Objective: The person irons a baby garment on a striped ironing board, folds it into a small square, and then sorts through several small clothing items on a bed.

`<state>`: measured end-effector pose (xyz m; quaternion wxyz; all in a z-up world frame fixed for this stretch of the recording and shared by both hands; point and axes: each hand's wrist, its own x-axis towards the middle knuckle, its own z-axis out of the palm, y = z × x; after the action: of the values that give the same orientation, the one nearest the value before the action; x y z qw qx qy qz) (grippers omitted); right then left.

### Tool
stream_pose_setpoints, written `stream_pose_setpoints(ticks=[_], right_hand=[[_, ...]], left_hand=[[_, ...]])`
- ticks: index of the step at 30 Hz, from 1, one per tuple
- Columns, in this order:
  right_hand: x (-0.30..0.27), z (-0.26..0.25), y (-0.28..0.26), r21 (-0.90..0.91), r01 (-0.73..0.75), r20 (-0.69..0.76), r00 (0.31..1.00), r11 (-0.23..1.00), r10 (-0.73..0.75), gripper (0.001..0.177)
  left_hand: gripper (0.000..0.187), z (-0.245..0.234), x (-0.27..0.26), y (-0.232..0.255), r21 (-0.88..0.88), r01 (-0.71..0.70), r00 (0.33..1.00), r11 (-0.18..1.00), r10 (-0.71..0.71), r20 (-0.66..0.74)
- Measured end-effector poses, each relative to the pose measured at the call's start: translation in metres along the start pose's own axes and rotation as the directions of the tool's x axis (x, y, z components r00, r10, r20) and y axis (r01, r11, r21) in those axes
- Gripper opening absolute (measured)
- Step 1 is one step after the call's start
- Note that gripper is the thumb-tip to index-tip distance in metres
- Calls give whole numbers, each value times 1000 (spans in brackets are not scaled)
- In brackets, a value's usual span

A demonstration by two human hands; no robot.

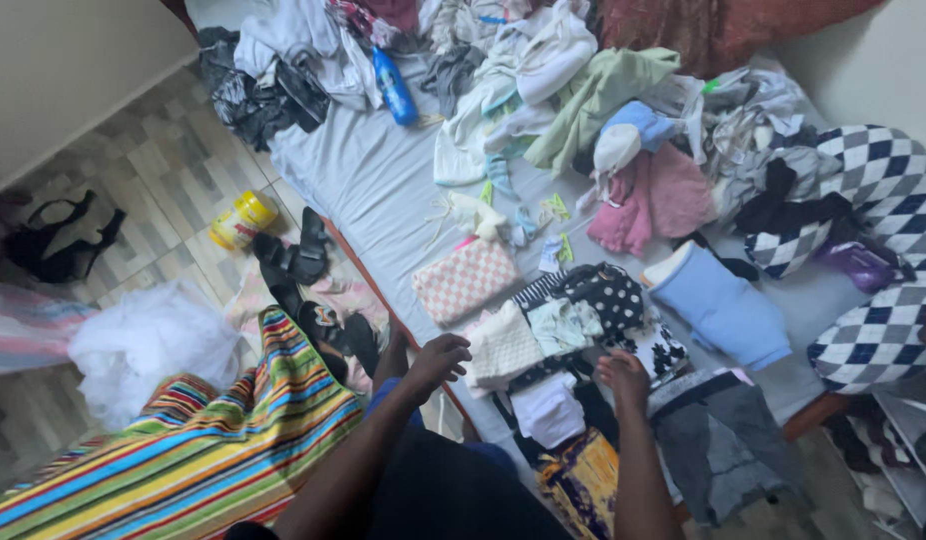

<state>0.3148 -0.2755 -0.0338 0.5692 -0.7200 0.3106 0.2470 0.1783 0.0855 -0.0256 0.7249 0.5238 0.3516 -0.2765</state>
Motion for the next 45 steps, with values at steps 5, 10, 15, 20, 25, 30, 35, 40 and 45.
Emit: stream_pose_setpoints(ticks=[5,10,15,20,25,30,35,40,45], right_hand=[[7,46,-24,21,1,-32,999,1000,0,29],[38,164,-39,-150,-49,-27,999,987,45,28],[94,337,-67,-627,306,291,945,716,-149,24],[140,527,-110,-554,717,644,691,423,-328,31],[170,715,-160,-468,883,823,445,22,-353,32],[227,840,-196,-428,896,856,361,-117,-369,33],[237,847,-209,-358,933,794,282,-39,-538,45],[142,748,-293,-184,968,697,252,172,-671,19],[29,617,-365,-25,839,693,407,544,-596,54]], left_hand=[[40,-64,55,21,-109,-42,999,993,44,16],[36,-168,132,46,-3,-95,995,995,96,33],[36,-296,138,78,-276,-189,973,943,142,-180],[35,-398,104,75,-398,-219,893,891,19,-450],[33,-424,66,5,-475,-105,788,874,-218,-576],[31,-392,40,-69,-607,-104,765,788,-327,-555],[30,-356,41,-83,-657,-90,808,748,-332,-488],[30,-353,69,-35,-474,-123,838,872,-165,-520],[26,-350,62,90,198,-315,720,928,370,-587]])
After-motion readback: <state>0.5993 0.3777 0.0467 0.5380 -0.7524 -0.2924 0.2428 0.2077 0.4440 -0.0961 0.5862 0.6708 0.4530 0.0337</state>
